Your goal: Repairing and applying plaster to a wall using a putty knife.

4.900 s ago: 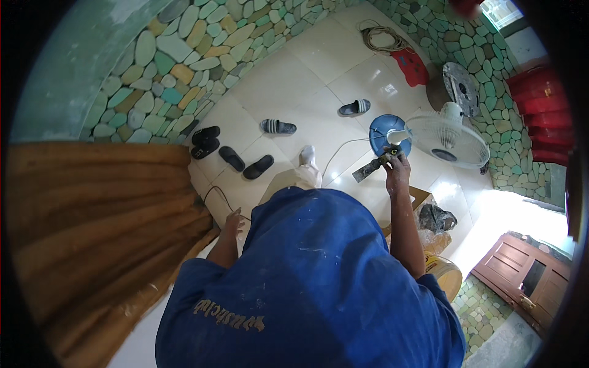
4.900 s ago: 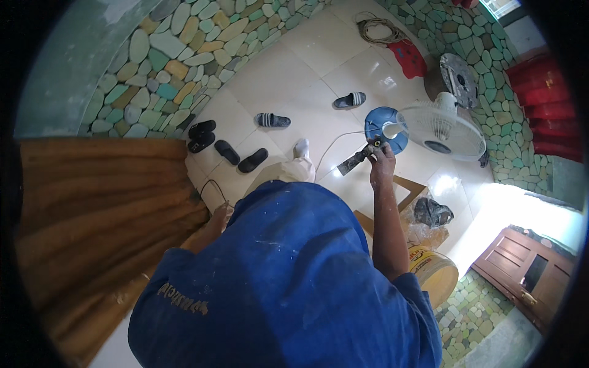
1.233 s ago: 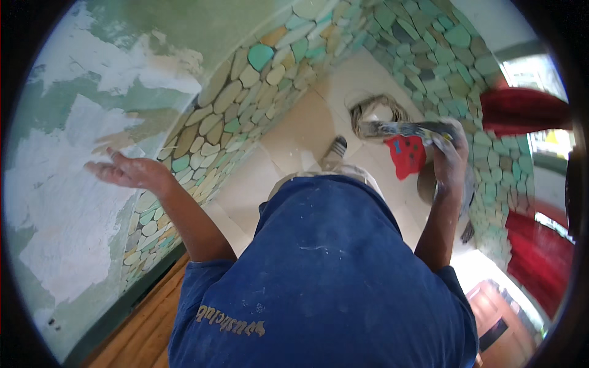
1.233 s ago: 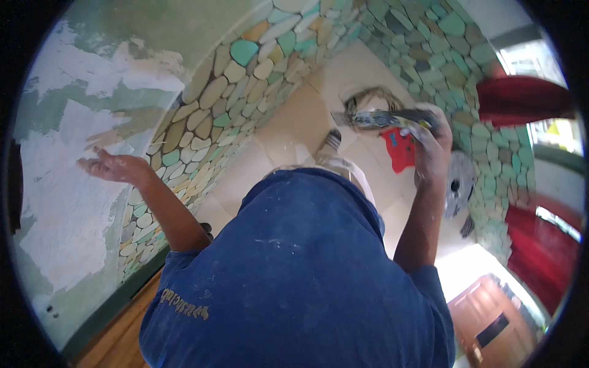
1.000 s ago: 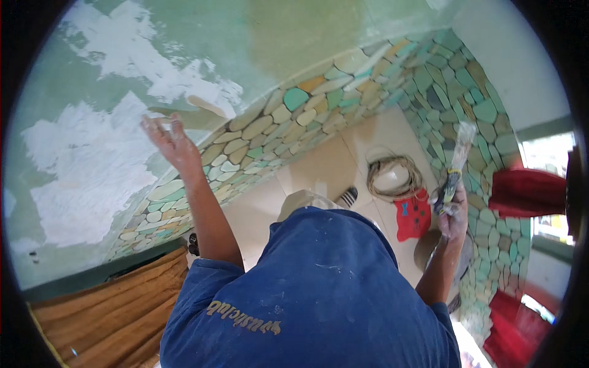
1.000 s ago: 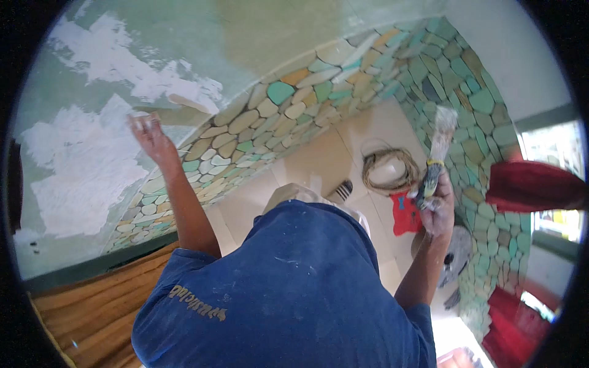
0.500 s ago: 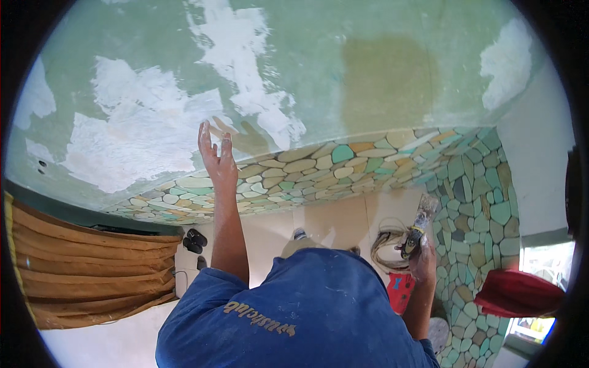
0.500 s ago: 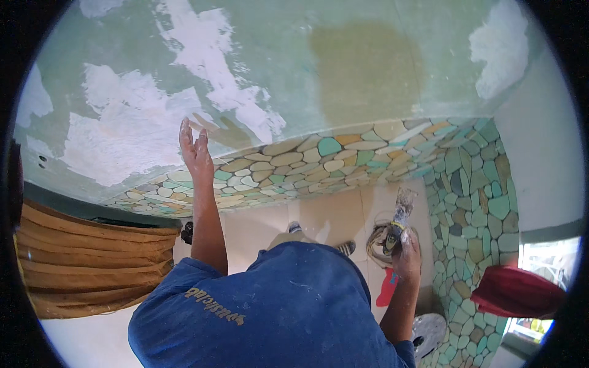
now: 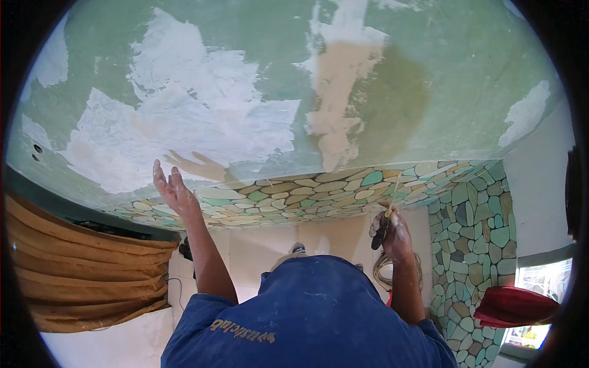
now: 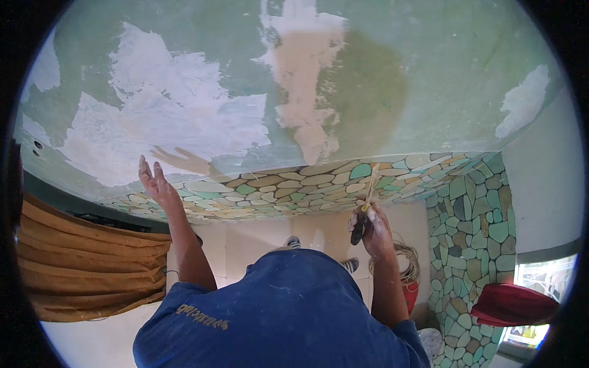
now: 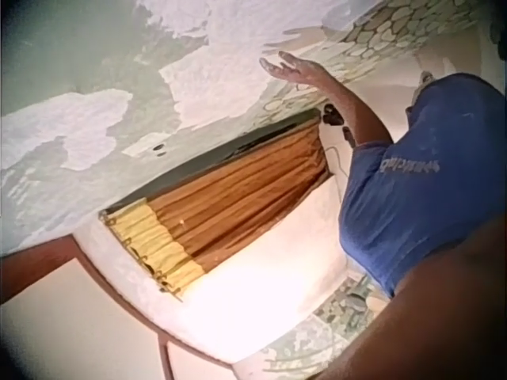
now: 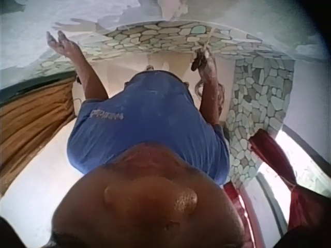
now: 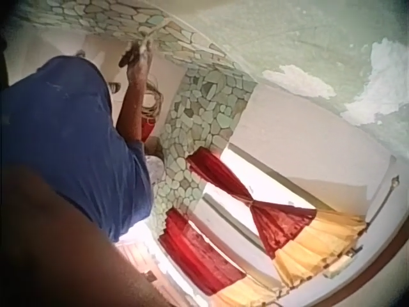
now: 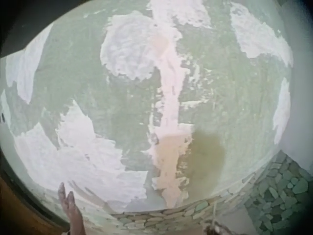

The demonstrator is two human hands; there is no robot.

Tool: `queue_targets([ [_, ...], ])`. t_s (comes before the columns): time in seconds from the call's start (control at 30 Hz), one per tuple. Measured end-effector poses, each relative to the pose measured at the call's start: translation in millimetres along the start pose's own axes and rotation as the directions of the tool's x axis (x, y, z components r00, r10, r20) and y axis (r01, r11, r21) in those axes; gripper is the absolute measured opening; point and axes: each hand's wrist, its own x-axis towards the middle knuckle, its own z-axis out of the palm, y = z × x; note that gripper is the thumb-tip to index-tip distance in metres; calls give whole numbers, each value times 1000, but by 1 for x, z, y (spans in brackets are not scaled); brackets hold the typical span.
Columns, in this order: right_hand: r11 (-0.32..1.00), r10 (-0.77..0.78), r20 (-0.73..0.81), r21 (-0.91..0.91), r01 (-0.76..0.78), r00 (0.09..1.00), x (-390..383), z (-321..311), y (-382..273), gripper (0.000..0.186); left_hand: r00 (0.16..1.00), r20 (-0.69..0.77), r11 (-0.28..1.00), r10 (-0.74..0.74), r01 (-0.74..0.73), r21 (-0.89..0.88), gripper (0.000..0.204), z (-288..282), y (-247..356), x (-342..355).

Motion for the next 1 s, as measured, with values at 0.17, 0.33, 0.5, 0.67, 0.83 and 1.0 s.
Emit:
queue_targets([
  [0.17, 999, -5, -87, -51, 1, 996, 19, 17, 37, 24, 997, 59, 997, 57, -59, 42, 47, -1, -19, 38],
  [0.33, 999, -38, -166, -24, 35, 985, 33, 43, 58, 16, 888, 49, 862, 457, -456, 220, 53, -2, -39, 60],
  [0.5, 989, -101, -254, -128, 70, 962, 47, 55, 81, 16, 810, 143, 719, 569, -575, 390, 62, 4, -72, 78],
  [0.67, 911, -161, -282, -411, 32, 946, 69, 57, 92, 19, 736, 122, 628, 666, -642, 441, 61, 13, -82, 82],
  [0.83, 872, -221, -269, -485, 67, 937, 96, 48, 114, 20, 739, 123, 628, 662, -637, 446, 62, 14, -76, 84],
  [1.0, 839, -303, -204, -520, 159, 931, 125, 71, 108, 20, 754, 105, 640, 649, -615, 460, 62, 14, -80, 82],
])
